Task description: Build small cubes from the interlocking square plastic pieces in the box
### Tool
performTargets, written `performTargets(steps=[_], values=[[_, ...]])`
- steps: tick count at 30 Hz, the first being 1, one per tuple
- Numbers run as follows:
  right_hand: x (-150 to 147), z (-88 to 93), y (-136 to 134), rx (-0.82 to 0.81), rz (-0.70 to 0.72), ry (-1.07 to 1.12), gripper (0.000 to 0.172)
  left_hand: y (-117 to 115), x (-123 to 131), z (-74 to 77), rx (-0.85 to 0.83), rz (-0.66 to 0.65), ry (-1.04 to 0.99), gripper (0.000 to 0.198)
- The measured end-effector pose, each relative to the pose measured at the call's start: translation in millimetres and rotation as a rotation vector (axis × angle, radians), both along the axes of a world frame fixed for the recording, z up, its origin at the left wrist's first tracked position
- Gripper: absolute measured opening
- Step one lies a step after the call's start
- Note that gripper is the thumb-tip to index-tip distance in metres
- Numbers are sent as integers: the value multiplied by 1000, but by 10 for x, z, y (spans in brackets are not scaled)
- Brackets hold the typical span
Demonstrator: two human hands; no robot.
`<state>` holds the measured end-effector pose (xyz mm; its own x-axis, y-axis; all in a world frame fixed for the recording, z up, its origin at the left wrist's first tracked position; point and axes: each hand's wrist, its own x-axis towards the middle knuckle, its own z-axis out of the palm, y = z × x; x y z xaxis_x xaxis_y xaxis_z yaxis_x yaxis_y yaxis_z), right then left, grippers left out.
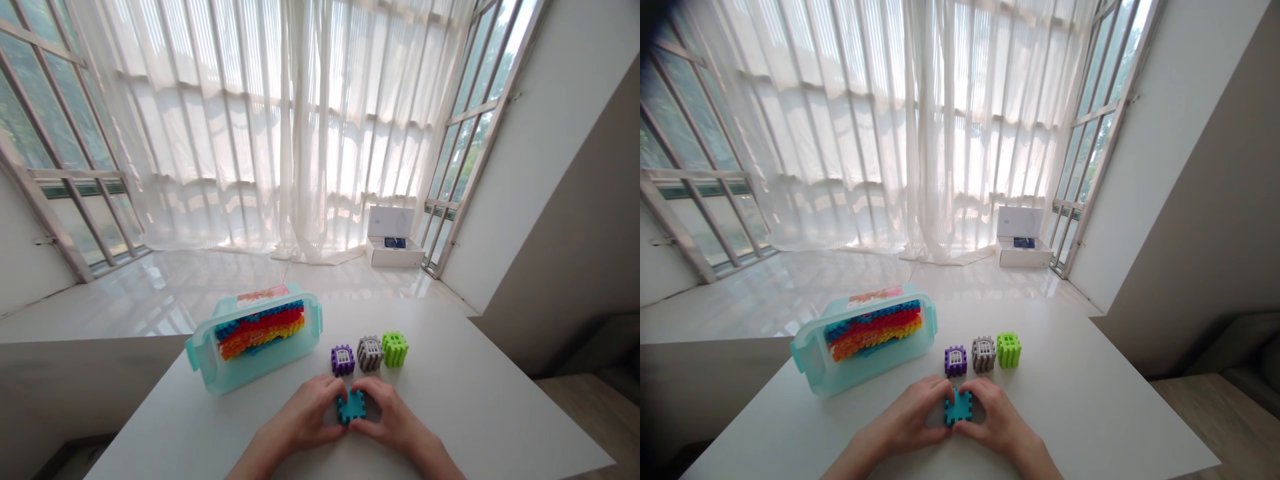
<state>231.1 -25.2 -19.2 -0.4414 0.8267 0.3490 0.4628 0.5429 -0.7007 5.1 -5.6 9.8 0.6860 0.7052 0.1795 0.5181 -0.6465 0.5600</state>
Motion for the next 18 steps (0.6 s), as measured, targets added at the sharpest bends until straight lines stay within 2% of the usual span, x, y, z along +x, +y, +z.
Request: performTargets(steps=[10, 18], values=[[24, 102, -6, -35, 41, -33, 50, -5, -12, 38, -32, -2, 36, 35], [29, 87, 5, -51, 44, -34, 51, -7, -8, 59, -56, 4, 70, 31]])
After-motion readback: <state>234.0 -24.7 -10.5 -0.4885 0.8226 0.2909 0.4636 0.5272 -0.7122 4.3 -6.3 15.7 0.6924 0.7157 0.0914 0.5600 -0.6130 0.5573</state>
